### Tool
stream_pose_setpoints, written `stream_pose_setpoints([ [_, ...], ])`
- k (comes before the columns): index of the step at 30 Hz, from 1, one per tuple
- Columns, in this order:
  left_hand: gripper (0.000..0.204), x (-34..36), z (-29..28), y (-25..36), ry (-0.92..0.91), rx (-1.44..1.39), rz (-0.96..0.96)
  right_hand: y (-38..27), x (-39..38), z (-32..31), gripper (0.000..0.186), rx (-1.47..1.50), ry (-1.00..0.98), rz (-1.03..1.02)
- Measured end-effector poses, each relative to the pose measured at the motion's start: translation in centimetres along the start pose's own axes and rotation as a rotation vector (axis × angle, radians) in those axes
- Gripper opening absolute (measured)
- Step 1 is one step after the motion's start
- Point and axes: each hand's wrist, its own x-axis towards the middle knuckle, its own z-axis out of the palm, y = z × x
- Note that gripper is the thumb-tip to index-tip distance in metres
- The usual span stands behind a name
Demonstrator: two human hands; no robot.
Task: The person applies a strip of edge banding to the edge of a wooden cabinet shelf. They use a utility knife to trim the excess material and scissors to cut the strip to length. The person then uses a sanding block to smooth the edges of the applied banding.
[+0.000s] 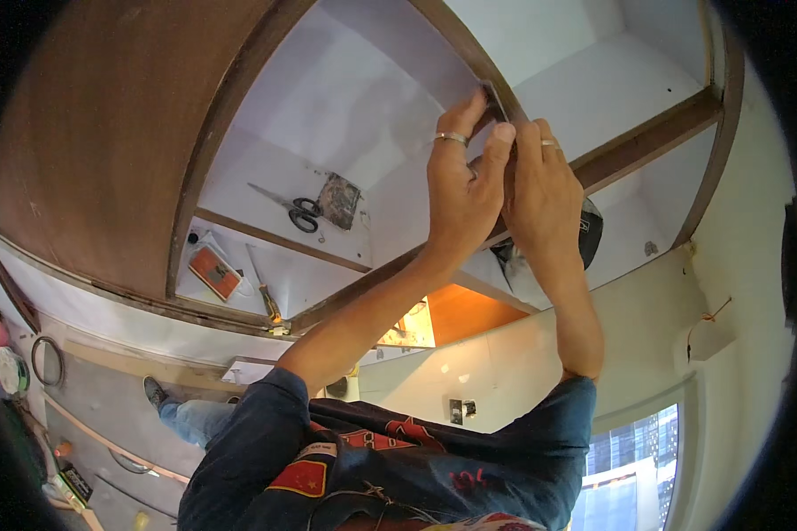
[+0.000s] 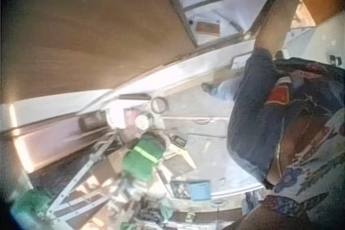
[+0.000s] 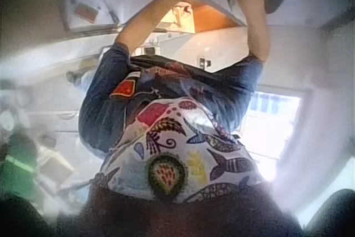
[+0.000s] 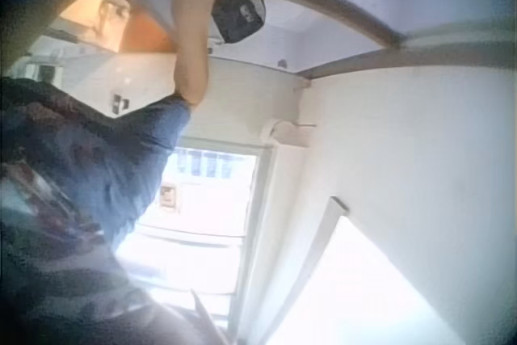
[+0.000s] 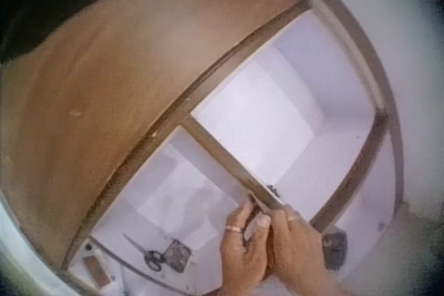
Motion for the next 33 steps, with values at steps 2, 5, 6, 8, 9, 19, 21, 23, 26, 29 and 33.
stream_pose_setpoints([
  [2, 0.044, -0.1, -0.2, -0.2, -0.008, 0.080, 0.071, -0.3, -0.4, 0.3, 0.017, 0.015, 0.002, 0.031],
  [5, 0.043, -0.3, -0.3, 0.6, -0.024, 0.110, 0.080, -0.2, -1.1, 1.5, 0.019, 0.054, 0.023, 0.058],
  [6, 0.042, -0.4, -0.4, 0.9, -0.030, 0.105, 0.067, -0.2, -1.2, 1.8, 0.020, 0.070, 0.034, 0.063],
  [8, 0.039, -0.5, -0.1, 0.5, -0.005, 0.143, 0.131, -0.4, -1.4, 1.7, 0.023, 0.016, 0.014, 0.076],
  [9, 0.038, -0.6, 0.0, 0.3, 0.008, 0.161, 0.162, -0.4, -1.4, 1.7, 0.025, -0.012, 0.004, 0.081],
  [19, 0.043, 0.3, -0.6, 0.4, -0.024, 0.177, 0.177, -1.3, -0.4, 2.3, 0.035, 0.216, 0.034, 0.129],
  [21, 0.043, 0.3, -0.8, 0.3, -0.032, 0.163, 0.182, -1.5, -0.2, 2.6, 0.036, 0.292, 0.032, 0.162],
  [23, 0.046, 0.1, -1.1, 0.4, -0.110, 0.193, 0.206, -1.0, -0.6, 2.2, 0.035, 0.260, 0.023, 0.143],
  [26, 0.047, 0.1, -1.3, 0.4, -0.163, 0.201, 0.213, -1.2, -0.6, 2.1, 0.035, 0.284, 0.023, 0.174],
  [29, 0.048, 0.0, -1.2, 0.7, -0.178, 0.154, 0.162, -1.3, -0.6, 2.1, 0.036, 0.290, 0.010, 0.206],
  [33, 0.048, 0.3, -1.1, 0.8, -0.180, 0.160, 0.163, -1.2, -0.6, 1.9, 0.036, 0.278, -0.009, 0.225],
])
